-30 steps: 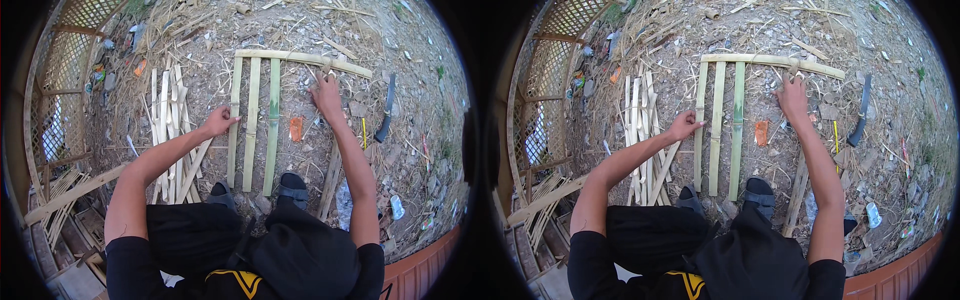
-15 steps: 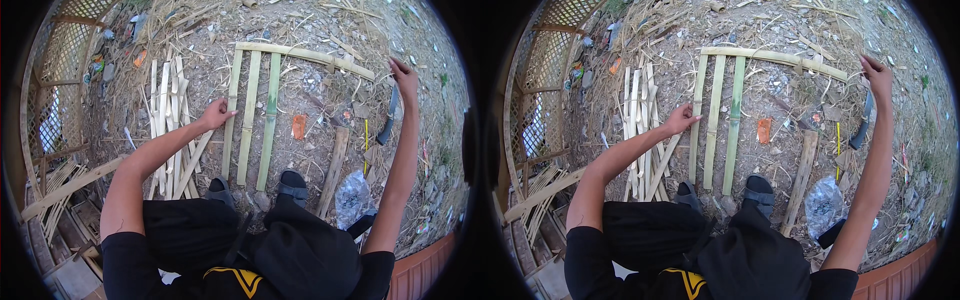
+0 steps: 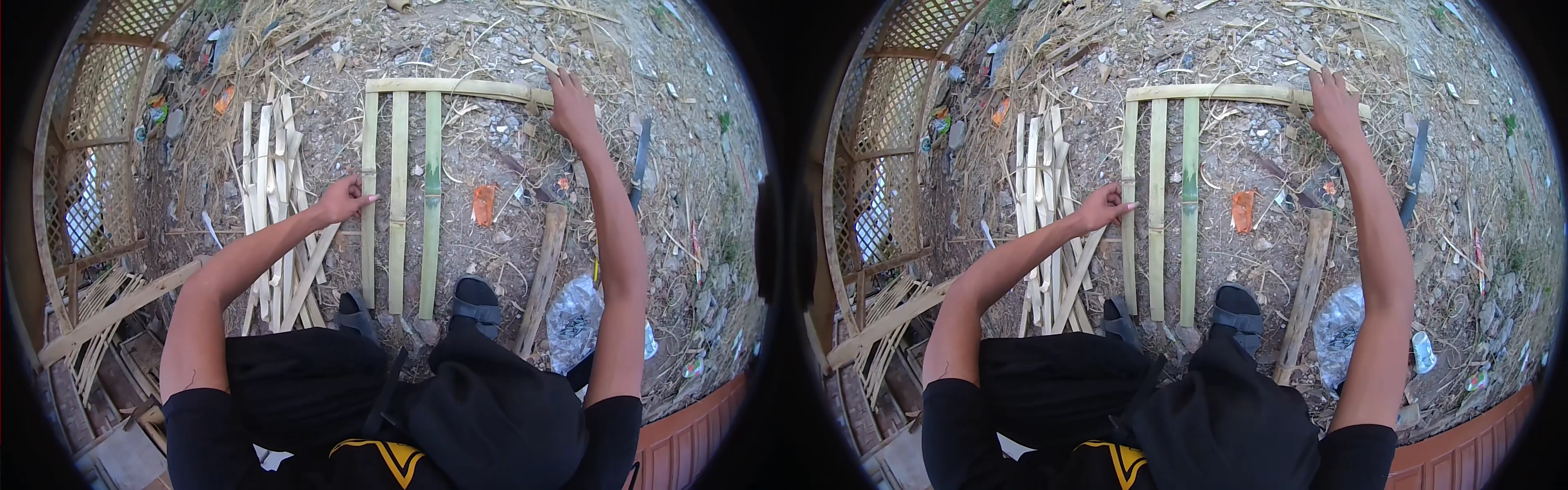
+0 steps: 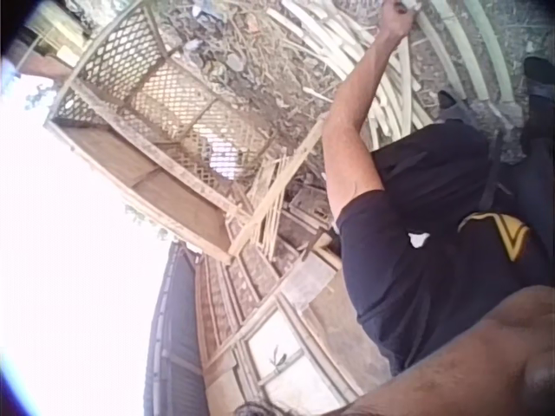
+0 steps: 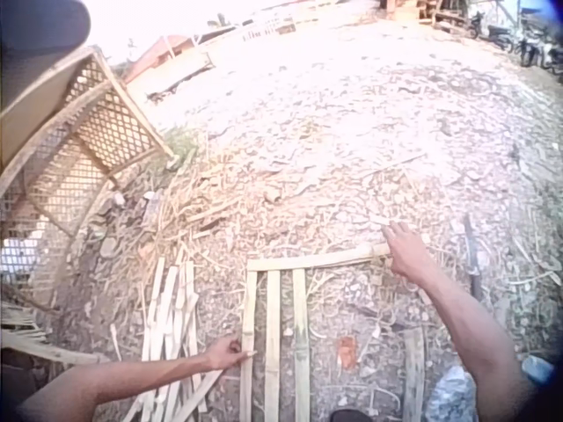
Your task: The person fastens a waist strap, arranges bamboo strips into a frame, hammers nails into the joints using a wooden club, lifts the assembled frame, and sorts through a pile of bamboo strips by hand.
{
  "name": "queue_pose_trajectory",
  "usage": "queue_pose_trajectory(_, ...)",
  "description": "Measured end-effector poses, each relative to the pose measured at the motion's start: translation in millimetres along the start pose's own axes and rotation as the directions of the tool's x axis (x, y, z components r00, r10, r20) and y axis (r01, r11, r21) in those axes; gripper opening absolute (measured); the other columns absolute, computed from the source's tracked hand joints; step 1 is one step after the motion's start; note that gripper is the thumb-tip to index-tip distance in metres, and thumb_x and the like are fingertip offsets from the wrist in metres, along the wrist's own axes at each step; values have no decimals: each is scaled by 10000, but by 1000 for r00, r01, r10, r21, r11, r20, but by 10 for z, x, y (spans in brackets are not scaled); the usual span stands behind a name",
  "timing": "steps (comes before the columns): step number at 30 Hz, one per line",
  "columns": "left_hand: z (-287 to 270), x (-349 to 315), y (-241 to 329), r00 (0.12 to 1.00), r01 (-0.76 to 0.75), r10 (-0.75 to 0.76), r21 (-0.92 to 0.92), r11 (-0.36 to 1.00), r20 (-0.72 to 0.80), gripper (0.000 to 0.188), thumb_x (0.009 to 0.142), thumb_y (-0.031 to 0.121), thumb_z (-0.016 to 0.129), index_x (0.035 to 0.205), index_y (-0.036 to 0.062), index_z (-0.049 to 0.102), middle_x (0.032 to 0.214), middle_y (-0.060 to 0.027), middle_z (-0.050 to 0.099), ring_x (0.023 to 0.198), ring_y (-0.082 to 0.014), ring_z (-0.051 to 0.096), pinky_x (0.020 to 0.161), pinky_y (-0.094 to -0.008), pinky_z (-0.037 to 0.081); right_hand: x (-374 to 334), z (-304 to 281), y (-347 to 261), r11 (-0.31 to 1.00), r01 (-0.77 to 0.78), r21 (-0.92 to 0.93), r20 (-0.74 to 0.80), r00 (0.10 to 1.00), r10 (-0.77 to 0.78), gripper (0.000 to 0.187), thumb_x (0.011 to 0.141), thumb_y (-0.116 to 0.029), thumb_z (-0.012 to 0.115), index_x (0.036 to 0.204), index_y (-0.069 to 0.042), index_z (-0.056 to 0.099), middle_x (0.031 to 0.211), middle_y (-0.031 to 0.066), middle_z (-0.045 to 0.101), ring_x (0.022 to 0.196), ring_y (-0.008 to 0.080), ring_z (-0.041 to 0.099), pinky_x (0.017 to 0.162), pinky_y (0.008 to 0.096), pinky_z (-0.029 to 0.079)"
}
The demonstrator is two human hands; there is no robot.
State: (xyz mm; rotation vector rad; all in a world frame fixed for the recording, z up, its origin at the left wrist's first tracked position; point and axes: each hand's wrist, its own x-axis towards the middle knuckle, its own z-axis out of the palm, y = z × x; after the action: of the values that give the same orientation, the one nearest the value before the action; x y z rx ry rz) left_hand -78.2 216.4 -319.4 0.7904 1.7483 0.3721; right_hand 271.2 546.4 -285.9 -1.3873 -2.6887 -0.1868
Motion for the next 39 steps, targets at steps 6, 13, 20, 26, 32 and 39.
queue_pose_trajectory(6,71,42,19,999,36,-37,13,999,11,304,940,227,735,1057,8,559,869,-70,671,740,-132,652,622,-280,565,297,396,292,989,147,22,318,937,-146,527,776,-50,705,1282,-90,564,1122,131,694,1089,333,657,1005,689,385)
queue_pose_trajectory(13,-9,2,46,999,44,-44,-7,999,12,298,941,231,734,1048,12,562,875,-71,668,768,-132,657,647,-284,574,251,267,372,948,218,231,234,933,-271,261,845,3,621,1096,-70,634,1053,153,687,1009,377,663,986,667,390)
queue_pose_trajectory(20,33,-190,68,998,39,-34,-86,996,58,290,935,219,741,1043,7,574,873,-68,672,761,-132,667,666,-281,587,158,-59,349,923,300,239,56,945,-322,246,828,54,573,1071,21,594,1041,183,633,994,361,643,837,451,531)
queue_pose_trajectory(26,50,-381,-248,994,52,-46,-54,997,98,286,928,197,749,1048,3,577,856,-61,669,718,-136,670,656,-283,592,-250,-199,225,892,371,259,-1,923,-384,324,842,59,542,1162,22,574,1077,204,637,1031,378,621,894,469,510)
queue_pose_trajectory(32,153,-538,-387,990,77,-70,-47,996,121,301,914,197,764,1031,-5,574,834,-68,664,721,-142,674,642,-294,603,-523,-73,138,896,356,265,77,919,-388,326,843,54,536,1167,32,558,1079,210,636,1021,387,616,875,475,516)
queue_pose_trajectory(39,259,-578,-527,995,90,-93,84,992,23,440,901,202,774,1194,-46,558,886,-87,649,756,-157,675,664,-299,595,-466,223,89,874,397,279,66,900,-430,356,850,59,513,1198,0,555,1106,169,642,1061,373,610,862,464,525)
